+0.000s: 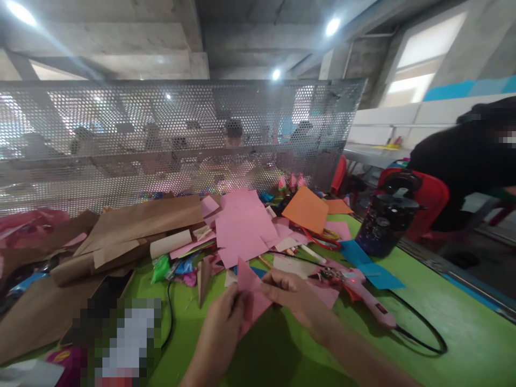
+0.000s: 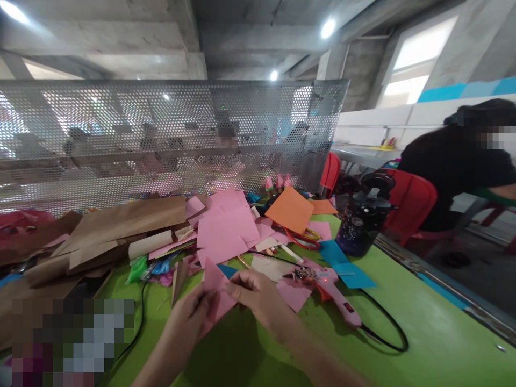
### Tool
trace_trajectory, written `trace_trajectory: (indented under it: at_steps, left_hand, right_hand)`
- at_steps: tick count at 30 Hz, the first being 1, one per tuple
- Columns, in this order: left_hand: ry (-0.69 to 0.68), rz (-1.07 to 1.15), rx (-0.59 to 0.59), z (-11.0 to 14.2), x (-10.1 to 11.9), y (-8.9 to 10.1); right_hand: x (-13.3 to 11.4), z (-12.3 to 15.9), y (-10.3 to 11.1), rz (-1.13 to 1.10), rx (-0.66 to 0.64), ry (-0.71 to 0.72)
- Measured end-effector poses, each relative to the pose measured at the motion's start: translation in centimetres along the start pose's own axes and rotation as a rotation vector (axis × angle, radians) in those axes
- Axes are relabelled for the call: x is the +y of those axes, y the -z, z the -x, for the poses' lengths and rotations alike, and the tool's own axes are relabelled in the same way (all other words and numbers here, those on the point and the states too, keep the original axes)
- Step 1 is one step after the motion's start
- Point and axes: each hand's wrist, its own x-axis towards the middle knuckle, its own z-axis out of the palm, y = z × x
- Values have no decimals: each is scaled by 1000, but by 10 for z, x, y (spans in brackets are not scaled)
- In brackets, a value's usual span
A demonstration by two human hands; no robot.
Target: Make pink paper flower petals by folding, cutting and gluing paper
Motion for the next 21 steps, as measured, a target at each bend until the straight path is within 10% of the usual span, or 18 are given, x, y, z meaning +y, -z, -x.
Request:
trace_trajectory:
  at_steps: [21]
  left_hand:
    - [156, 406, -219, -3, 3, 7]
  right_hand:
    - [11, -11, 19, -36, 292, 87]
